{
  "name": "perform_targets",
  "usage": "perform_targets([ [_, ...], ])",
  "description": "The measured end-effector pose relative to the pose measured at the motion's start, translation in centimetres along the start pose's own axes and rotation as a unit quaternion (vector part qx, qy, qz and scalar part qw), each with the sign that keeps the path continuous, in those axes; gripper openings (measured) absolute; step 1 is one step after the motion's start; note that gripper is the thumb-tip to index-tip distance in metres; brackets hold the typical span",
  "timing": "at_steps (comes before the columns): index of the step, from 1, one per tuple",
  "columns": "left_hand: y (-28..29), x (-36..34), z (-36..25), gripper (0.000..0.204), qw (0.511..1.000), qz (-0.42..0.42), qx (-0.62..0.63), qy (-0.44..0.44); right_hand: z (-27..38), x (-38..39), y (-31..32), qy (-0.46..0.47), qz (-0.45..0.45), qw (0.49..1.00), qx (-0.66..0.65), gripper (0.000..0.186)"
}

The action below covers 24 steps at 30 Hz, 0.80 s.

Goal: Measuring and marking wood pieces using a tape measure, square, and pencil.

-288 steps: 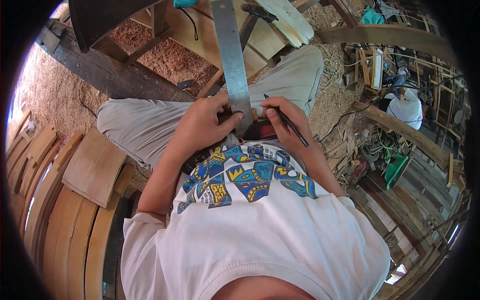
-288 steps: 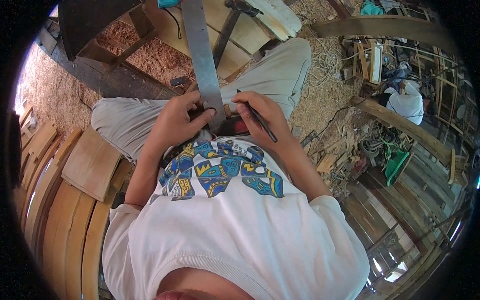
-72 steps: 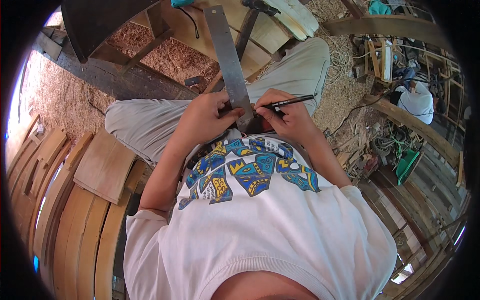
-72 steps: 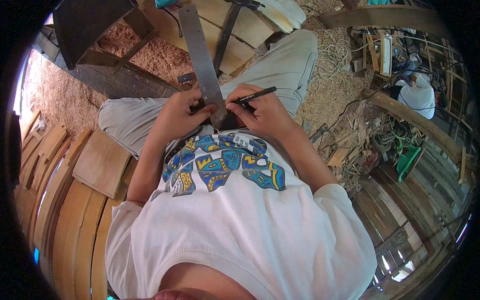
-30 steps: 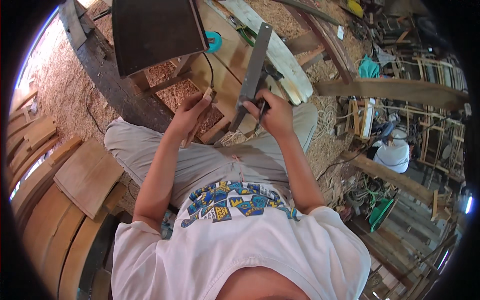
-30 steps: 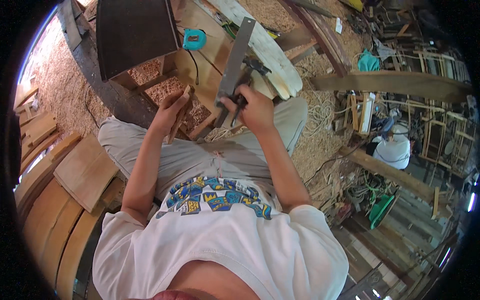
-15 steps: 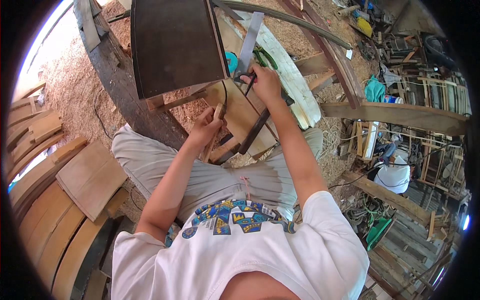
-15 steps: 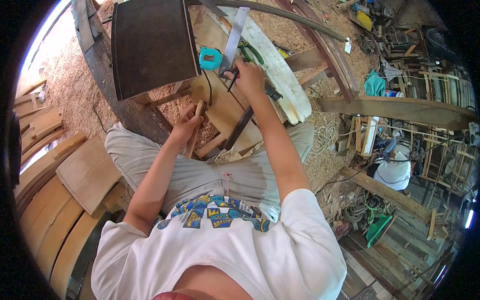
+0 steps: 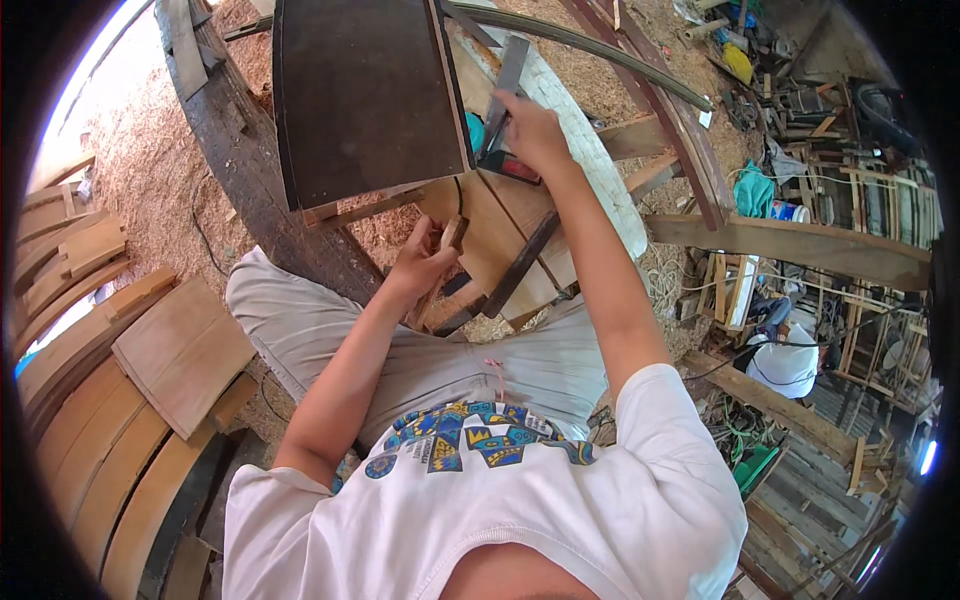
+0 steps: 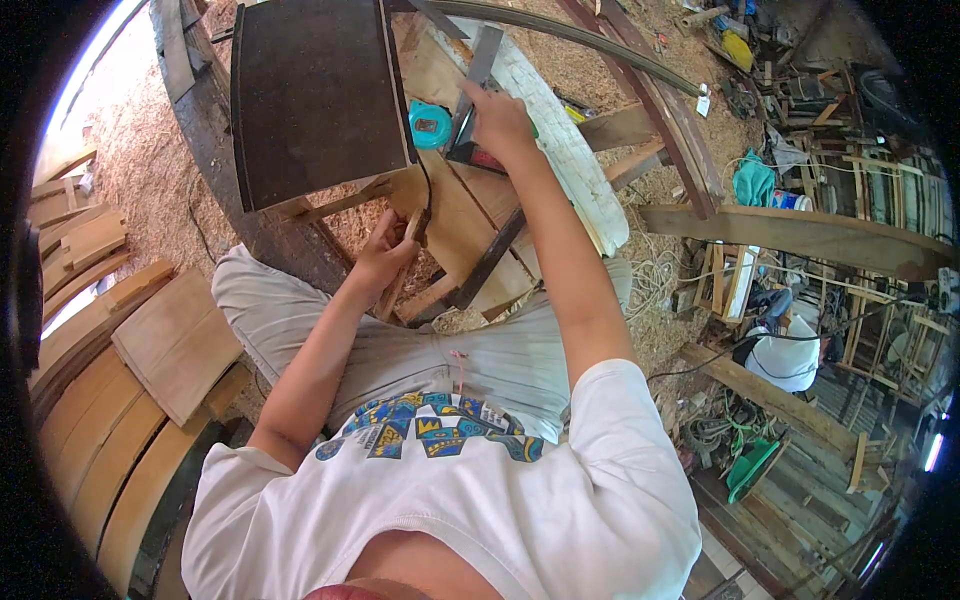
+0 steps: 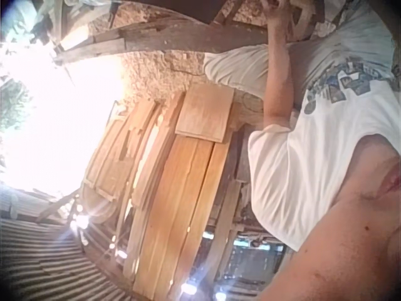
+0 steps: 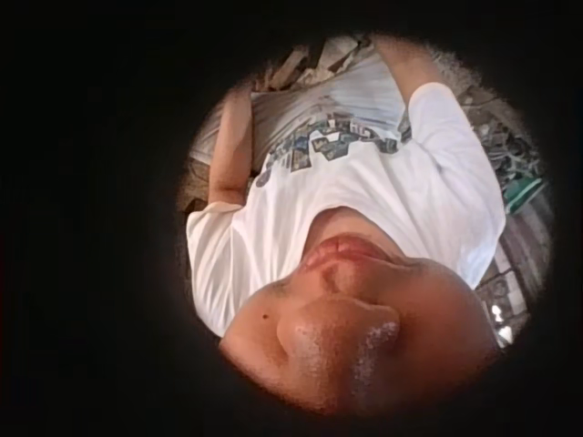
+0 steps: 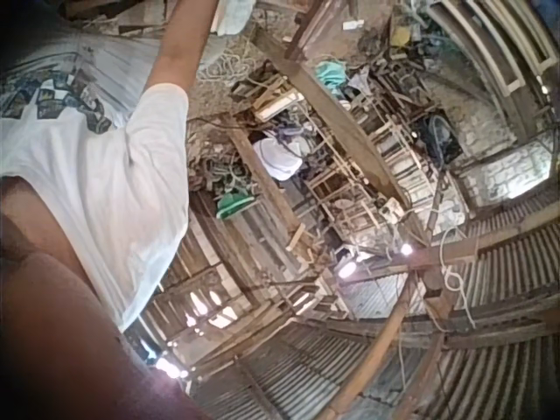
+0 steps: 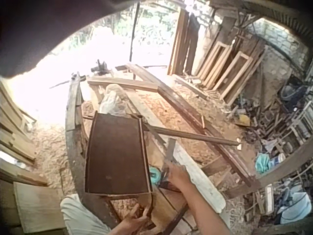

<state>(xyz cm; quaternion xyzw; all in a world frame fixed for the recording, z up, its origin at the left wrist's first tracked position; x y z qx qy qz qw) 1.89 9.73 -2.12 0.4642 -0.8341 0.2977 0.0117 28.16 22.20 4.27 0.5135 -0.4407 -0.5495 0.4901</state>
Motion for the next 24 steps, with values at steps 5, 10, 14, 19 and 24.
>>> perform_targets([
  [5,-0.2,0.1,0.1,0.039,0.999,-0.001,-0.033,0.01,-0.3,1.1,1.7,-0.034,-0.119,0.988,-0.096,0.055],
  [10,-0.4,0.2,-0.9,0.03,0.999,-0.017,-0.027,0.041,0.2,10.5,1.2,-0.15,-0.073,0.97,-0.179,0.037],
  [14,-0.5,-0.1,-0.7,0.033,0.999,0.017,-0.047,0.017,2.0,18.9,1.8,-0.151,-0.102,0.95,-0.253,0.029],
  [19,-0.1,-0.1,0.0,0.039,0.998,0.045,-0.035,0.017,3.4,22.5,2.3,-0.197,-0.082,0.931,-0.297,0.03],
  [24,-0.6,0.0,-0.1,0.038,0.995,0.063,-0.072,-0.002,3.5,21.6,1.6,-0.18,-0.112,0.94,-0.268,0.025],
])
Point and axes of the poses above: each hand's wrist, its own x-axis away from the middle knuckle, its own y-axis out of the back of the hand, z = x × y, the point moved 4 cm from there along -x, towards the middle knuckle, and after that the axes turned 7 degrees about x, right-handed, at the moved point
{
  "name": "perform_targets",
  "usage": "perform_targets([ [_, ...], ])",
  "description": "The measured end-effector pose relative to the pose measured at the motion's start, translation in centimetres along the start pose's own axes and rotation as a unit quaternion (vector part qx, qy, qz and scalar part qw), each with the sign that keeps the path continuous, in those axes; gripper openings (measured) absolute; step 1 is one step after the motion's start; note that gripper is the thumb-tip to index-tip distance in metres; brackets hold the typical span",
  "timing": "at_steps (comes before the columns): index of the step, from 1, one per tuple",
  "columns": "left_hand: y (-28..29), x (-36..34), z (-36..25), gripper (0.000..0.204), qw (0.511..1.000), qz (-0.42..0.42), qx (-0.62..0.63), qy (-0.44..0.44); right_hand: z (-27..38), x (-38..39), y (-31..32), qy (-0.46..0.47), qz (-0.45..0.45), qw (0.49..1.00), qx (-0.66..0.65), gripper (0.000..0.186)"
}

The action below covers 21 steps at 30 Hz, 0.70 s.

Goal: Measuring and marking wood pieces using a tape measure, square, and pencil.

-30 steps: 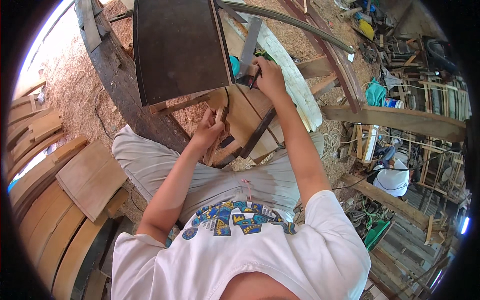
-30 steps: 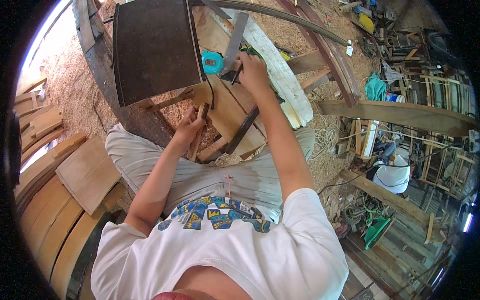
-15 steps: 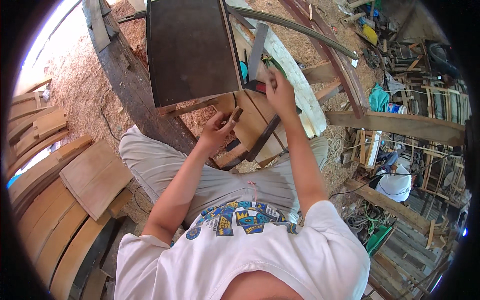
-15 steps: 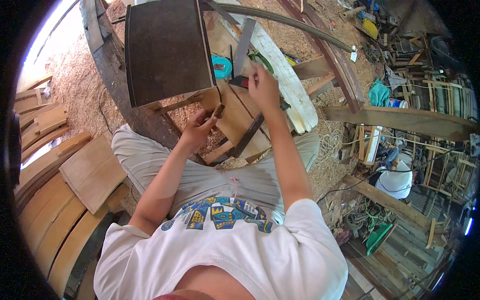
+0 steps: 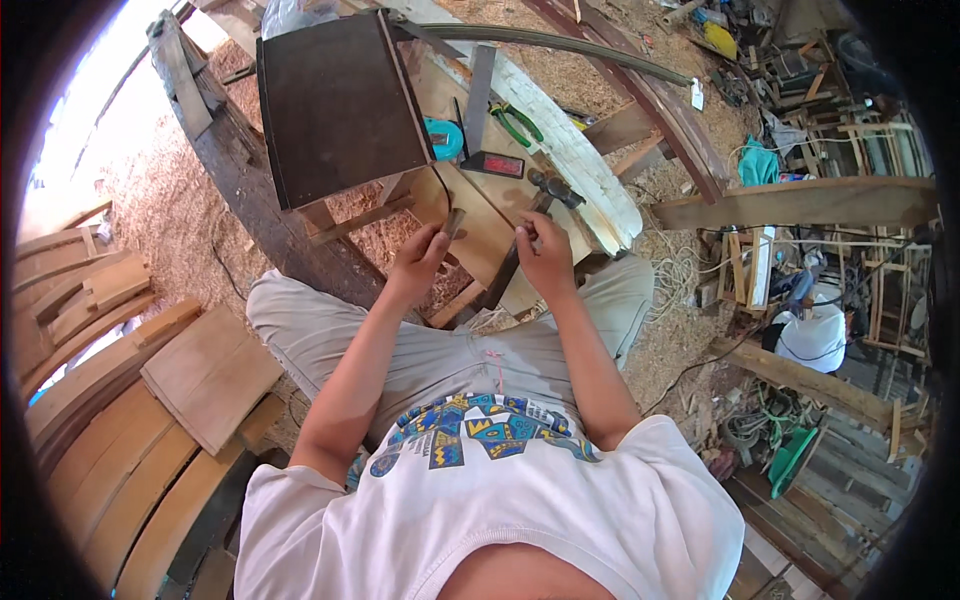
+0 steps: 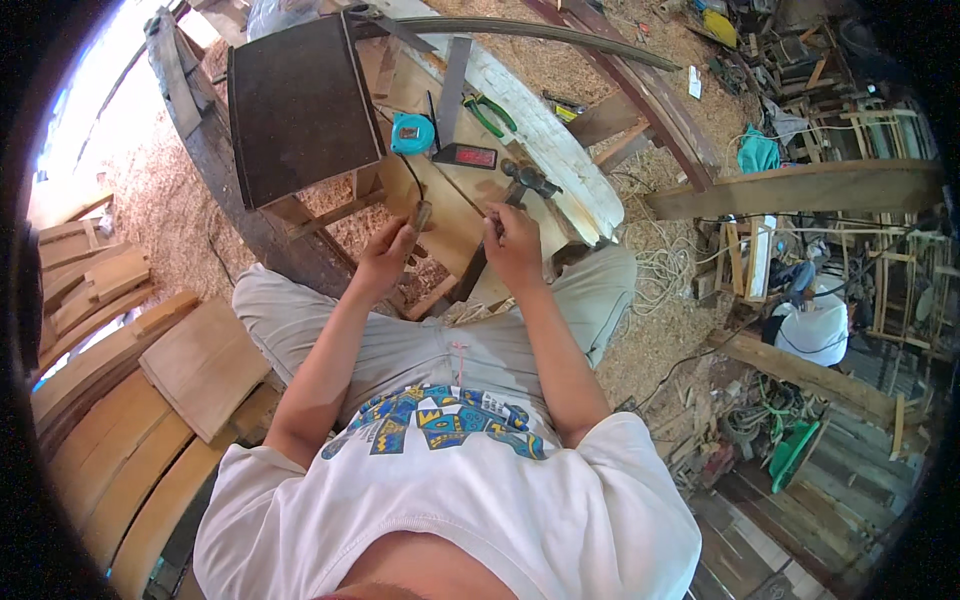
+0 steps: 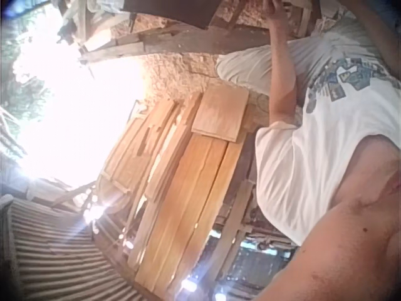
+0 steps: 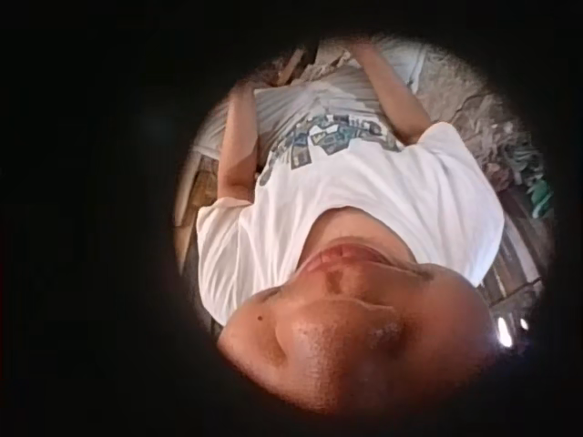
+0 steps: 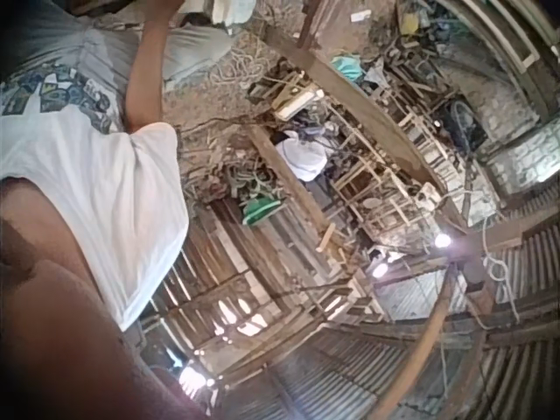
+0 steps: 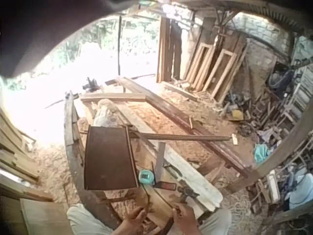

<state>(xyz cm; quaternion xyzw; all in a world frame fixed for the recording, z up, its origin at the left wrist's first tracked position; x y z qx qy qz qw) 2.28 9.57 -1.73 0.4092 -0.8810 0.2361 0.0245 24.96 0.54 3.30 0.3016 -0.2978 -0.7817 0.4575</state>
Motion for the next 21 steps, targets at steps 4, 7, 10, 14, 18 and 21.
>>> perform_targets([
  [4,-0.1,-0.2,-0.6,0.035,0.994,-0.058,-0.085,-0.047,-1.3,0.9,-1.3,0.01,0.013,1.0,-0.021,0.024],
  [7,-0.6,0.6,-1.6,0.037,0.985,-0.099,-0.13,-0.049,-2.1,1.5,-1.4,0.01,0.01,0.999,-0.033,0.022],
  [10,0.3,0.5,-2.0,0.037,0.963,-0.117,-0.224,-0.092,-1.0,0.9,-0.6,-0.022,0.01,0.998,-0.063,0.02],
  [14,-1.1,-1.4,-3.8,0.036,0.929,-0.123,-0.278,-0.212,-1.8,-0.1,-0.4,-0.032,-0.035,0.994,-0.099,0.019],
  [18,-1.2,-3.2,-5.1,0.032,0.965,-0.157,-0.14,-0.153,-1.2,-2.0,-0.1,-0.04,-0.023,0.987,-0.152,0.017],
  [21,-0.9,-3.7,-4.5,0.035,0.965,-0.193,-0.1,-0.148,-1.4,-4.0,-0.5,-0.09,0.019,0.968,-0.232,0.017],
])
Point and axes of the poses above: each hand's wrist, its own x-axis away from the middle knuckle, its own y-axis out of the back of the hand, z = x × y, the point moved 4 cm from there along -x, towards the middle knuckle, and after that the axes turned 7 degrees about x, right-handed, at the moved point
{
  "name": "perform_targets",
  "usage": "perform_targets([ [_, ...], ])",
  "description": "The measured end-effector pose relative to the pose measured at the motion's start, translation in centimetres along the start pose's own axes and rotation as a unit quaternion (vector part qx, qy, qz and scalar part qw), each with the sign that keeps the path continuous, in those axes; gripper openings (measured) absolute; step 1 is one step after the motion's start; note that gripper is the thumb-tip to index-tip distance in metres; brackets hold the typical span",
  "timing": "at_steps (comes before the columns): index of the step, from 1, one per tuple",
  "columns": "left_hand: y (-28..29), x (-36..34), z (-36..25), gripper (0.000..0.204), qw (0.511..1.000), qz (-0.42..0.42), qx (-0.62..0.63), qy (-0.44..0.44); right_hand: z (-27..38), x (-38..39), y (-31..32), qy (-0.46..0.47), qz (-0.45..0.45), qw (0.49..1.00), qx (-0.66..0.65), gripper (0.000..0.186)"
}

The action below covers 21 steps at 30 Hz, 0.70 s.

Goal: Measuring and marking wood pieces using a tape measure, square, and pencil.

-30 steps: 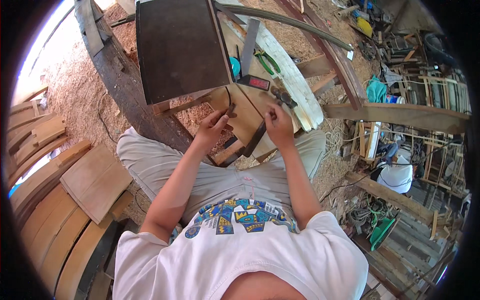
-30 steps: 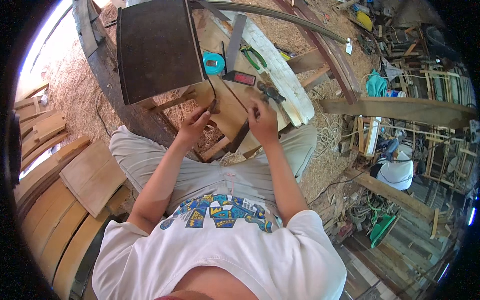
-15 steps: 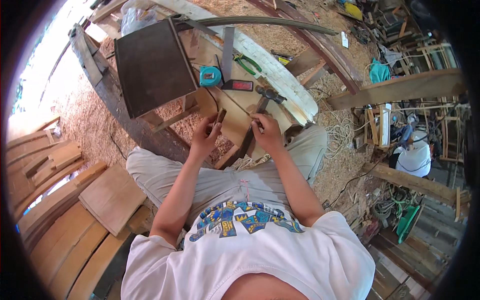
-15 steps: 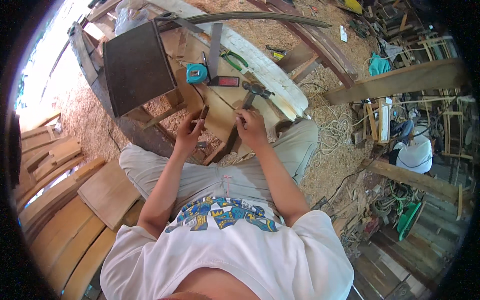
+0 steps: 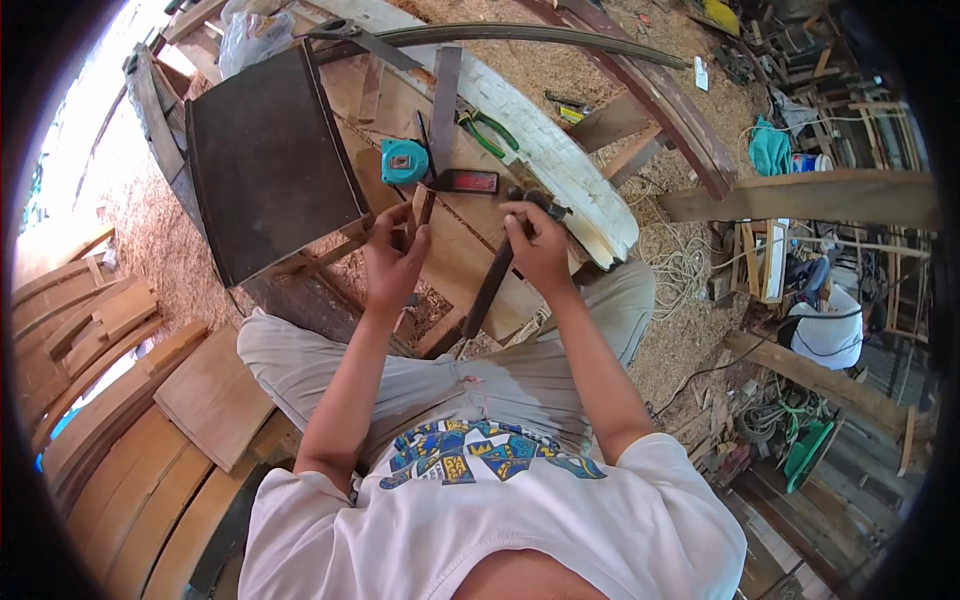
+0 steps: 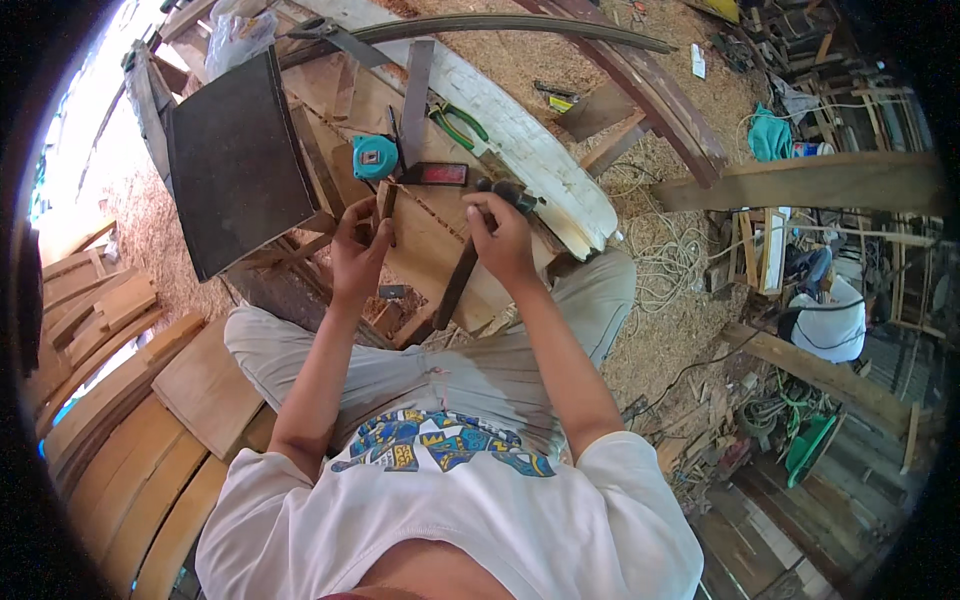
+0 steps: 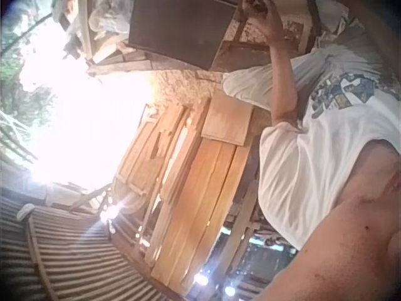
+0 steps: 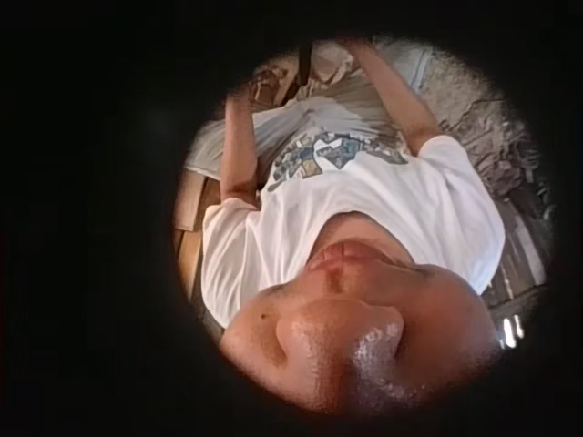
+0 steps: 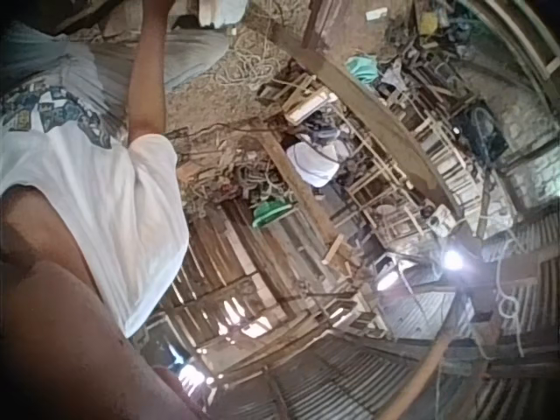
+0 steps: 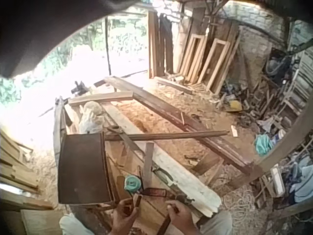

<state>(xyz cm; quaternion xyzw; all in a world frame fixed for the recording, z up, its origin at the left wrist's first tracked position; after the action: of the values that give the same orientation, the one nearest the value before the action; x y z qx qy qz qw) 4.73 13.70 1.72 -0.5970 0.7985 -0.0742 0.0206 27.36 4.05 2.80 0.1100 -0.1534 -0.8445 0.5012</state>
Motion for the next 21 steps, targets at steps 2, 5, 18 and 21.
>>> perform_targets([
  [2,0.5,-0.1,0.5,0.037,0.999,0.0,-0.032,-0.007,0.1,-2.4,-0.6,-0.004,0.011,1.0,0.012,0.015],
  [5,0.6,0.1,0.7,0.042,0.999,0.006,-0.048,0.004,1.6,-7.1,-2.8,0.04,-0.016,0.999,0.019,0.018],
  [18,0.9,-0.9,3.0,0.04,0.991,-0.043,-0.126,0.005,4.0,-19.1,-13.7,-0.188,0.05,0.958,-0.213,0.041],
  [21,-0.1,-1.2,2.5,0.038,0.997,-0.009,-0.07,0.025,3.9,-21.7,-14.9,-0.247,0.041,0.928,-0.278,0.038],
])
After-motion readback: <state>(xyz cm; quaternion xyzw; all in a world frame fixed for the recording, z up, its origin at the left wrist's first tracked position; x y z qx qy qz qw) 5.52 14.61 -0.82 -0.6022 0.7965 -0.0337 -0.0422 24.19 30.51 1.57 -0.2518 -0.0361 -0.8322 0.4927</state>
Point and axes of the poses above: each hand's wrist, its own x-axis away from the middle knuckle, its own y-axis out of the back of the hand, z = x × y, the point moved 4 cm from there along -x, towards the middle knuckle, and after that the axes turned 7 degrees about x, right-handed, at the moved point
